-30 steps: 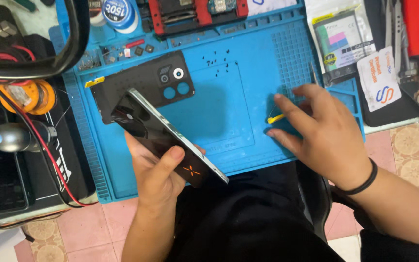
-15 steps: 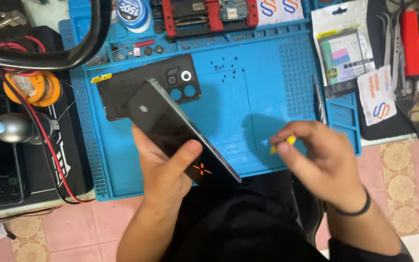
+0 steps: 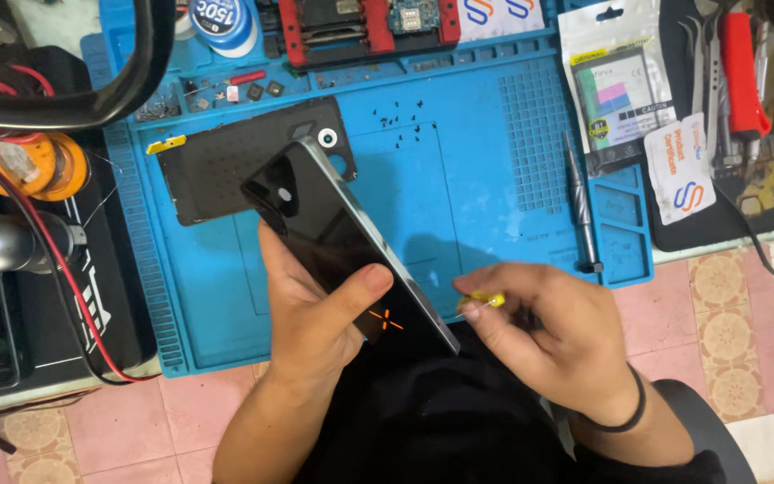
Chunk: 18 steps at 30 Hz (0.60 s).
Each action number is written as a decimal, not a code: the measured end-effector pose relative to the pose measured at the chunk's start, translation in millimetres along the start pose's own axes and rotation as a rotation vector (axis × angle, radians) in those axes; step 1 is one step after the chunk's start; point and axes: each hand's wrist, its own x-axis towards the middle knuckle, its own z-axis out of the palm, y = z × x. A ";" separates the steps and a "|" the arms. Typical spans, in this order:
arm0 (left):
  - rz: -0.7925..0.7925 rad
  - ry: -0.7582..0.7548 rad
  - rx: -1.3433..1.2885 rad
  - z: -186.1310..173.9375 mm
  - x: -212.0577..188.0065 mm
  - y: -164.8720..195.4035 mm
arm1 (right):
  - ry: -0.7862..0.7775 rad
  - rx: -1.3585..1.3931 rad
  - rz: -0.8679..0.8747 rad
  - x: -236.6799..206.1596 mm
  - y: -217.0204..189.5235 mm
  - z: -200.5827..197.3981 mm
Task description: The person works at a repair bench on a smartphone. They use a screwdriver on the opened phone, peel adhesive from the frame, press the screen assembly into place, cut and apply tape from a tape dispenser, then pry off the back cover and lift the battery out of the phone body by hand.
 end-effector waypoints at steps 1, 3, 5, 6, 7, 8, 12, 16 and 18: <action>0.008 -0.006 -0.005 0.2 0.2 0.1 | -0.027 0.005 0.051 -0.1 1.2 -0.9; 0.012 -0.015 0.017 0.6 0.0 1.5 | -0.024 -0.009 0.012 1.1 3.1 -4.0; 0.001 -0.030 0.011 1.9 1.7 1.0 | -0.030 -0.012 -0.028 0.3 1.0 -10.2; -0.009 -0.032 -0.003 2.2 1.9 1.5 | -0.045 -0.003 -0.051 -0.3 -0.9 -12.9; -0.019 -0.031 -0.014 2.3 1.5 2.2 | -0.063 0.009 -0.072 -1.0 -3.0 -14.7; -0.017 -0.039 -0.009 2.4 1.0 2.4 | -0.075 -0.026 -0.097 -2.4 -5.9 -16.3; -0.003 -0.077 0.031 0.8 0.3 1.2 | -0.083 -0.110 -0.209 -5.5 -12.8 -17.7; -0.003 -0.114 0.042 -1.0 -1.9 -0.7 | -0.060 -0.104 -0.252 -6.3 -13.7 -15.7; -0.014 -0.098 0.043 -1.7 -2.7 -0.7 | -0.069 -0.107 -0.257 -6.5 -13.9 -15.6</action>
